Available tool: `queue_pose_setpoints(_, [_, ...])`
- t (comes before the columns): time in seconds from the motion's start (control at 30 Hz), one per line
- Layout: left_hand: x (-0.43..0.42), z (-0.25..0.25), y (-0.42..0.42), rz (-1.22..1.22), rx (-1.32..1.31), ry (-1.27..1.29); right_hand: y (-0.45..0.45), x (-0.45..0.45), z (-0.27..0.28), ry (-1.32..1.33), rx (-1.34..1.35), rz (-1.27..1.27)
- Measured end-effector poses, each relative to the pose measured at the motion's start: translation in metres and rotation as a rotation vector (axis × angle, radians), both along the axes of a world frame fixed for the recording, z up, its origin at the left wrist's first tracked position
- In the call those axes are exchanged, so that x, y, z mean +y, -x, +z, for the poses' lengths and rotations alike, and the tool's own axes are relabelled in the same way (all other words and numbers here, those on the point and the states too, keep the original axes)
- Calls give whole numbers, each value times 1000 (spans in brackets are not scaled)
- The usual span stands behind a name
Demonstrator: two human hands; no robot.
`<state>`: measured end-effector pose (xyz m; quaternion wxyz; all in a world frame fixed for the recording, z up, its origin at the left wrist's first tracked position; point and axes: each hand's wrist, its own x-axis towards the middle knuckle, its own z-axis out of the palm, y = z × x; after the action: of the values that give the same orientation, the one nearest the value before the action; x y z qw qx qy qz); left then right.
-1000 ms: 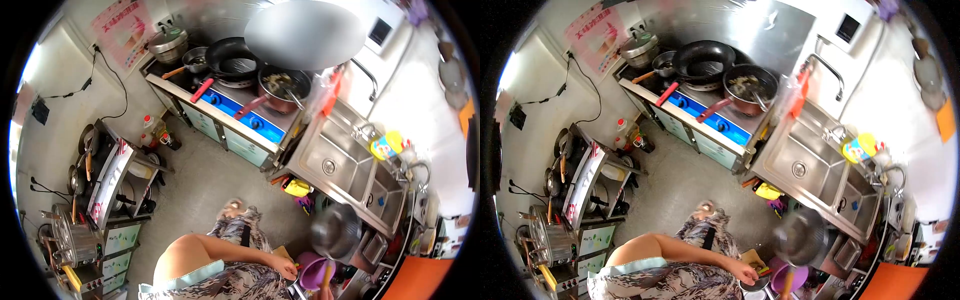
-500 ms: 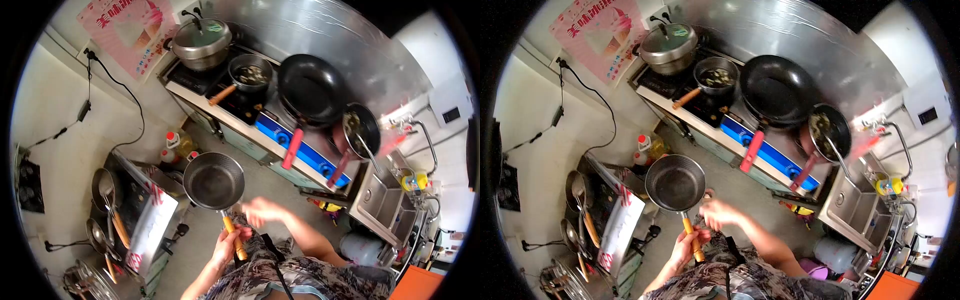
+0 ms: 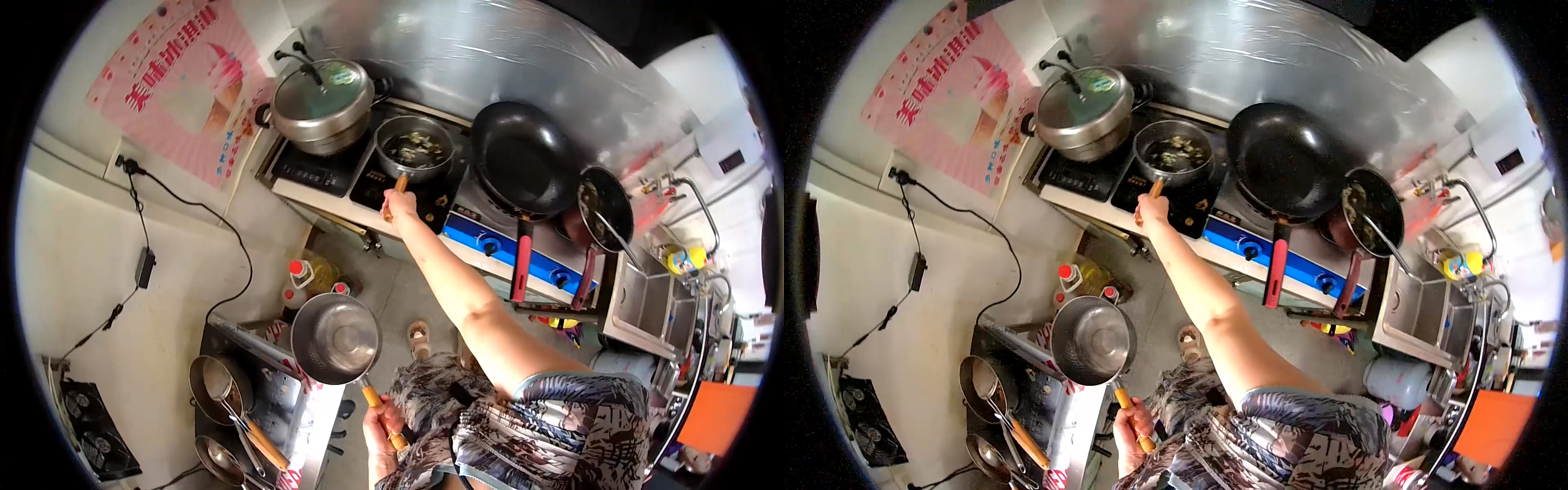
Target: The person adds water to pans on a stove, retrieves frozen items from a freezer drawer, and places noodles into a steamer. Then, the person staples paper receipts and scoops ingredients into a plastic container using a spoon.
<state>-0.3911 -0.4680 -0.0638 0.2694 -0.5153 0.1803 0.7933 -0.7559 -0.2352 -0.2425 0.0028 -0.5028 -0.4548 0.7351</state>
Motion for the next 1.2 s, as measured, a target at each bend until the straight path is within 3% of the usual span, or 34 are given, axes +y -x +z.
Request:
queue_pose_setpoints(0.1, [-2,0,26,-88,68,87,-22,18,51,130,-79,81])
queue_pose_setpoints(0.13, [-2,-2,33,-100,84,103,-32,21,57,35,12,180])
queue_pose_setpoints(0.3, [-2,-24,76,-182,213,43,-98,75,177,170,252,379])
queue_pose_setpoints(0.4, [5,-29,101,-260,291,6,-154,114,250,235,244,430])
queue_pose_setpoints(0.6, [43,-26,119,-268,227,-93,-283,202,381,290,221,330])
queue_pose_setpoints(0.73, [73,-17,109,-393,308,-108,-370,247,436,-2,67,220])
queue_pose_setpoints(0.8, [96,3,106,-478,262,24,-413,267,446,-91,-2,140])
queue_pose_setpoints(0.87, [112,-4,93,-359,213,-41,-457,298,447,-80,-35,-14])
queue_pose_setpoints(0.97, [119,-5,75,-394,299,-91,-527,347,426,-165,-108,-157])
queue_pose_setpoints(1.07, [141,0,59,-458,363,35,-588,411,375,-200,-140,-288])
queue_pose_setpoints(1.2, [174,47,39,-438,391,262,-656,523,247,-91,-59,-472])
